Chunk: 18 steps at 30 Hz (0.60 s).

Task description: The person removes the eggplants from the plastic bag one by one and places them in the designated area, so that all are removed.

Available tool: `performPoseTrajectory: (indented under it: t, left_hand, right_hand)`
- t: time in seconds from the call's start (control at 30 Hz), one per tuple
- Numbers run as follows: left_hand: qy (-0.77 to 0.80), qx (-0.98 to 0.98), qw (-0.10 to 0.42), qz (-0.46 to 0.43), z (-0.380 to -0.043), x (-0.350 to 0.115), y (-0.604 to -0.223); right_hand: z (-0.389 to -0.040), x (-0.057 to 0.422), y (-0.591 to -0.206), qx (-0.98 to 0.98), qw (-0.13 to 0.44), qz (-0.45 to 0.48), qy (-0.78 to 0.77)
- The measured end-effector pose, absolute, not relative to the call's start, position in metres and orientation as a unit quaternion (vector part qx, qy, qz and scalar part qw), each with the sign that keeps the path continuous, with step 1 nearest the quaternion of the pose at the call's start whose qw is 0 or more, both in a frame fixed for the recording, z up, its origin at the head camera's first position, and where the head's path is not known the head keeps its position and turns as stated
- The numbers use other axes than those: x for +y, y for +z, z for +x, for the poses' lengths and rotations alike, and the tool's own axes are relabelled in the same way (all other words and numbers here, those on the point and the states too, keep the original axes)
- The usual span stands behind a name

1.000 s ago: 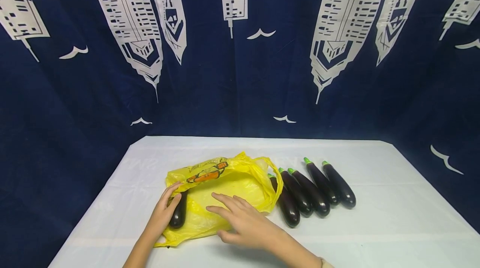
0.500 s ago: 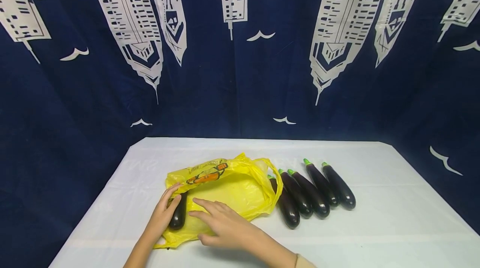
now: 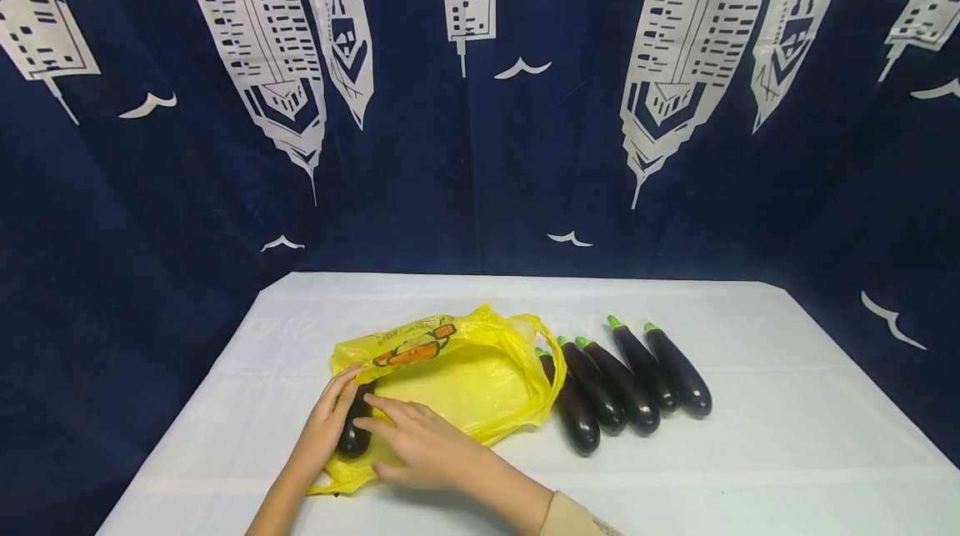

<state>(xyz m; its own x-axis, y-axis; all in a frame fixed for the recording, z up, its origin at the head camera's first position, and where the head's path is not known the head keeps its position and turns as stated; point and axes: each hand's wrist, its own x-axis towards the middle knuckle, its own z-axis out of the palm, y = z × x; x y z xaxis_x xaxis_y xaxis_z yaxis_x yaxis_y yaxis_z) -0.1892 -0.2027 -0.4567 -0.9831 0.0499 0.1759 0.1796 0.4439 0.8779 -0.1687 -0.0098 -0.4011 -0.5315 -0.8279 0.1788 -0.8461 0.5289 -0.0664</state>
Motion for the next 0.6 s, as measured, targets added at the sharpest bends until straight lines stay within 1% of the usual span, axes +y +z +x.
performPoseTrajectory:
  t: [0.17, 0.33, 0.6]
  left_hand:
    - [-0.532, -0.841, 0.067, -0.072, -0.189, -0.203, -0.457]
    - [-0.542, -0.835, 0.06, -0.073, -0.19, -0.203, -0.456]
    - [-0.564, -0.82, 0.059, -0.075, -0.191, -0.205, -0.457]
  right_hand:
    - [-0.174, -0.019, -0.404, -0.869, 0.06, 0.482, 0.092]
    - [-0.177, -0.029, -0.406, -0.866, 0.062, 0.486, 0.1]
    - [-0.178, -0.037, -0.411, -0.883, 0.014, 0.45, 0.135]
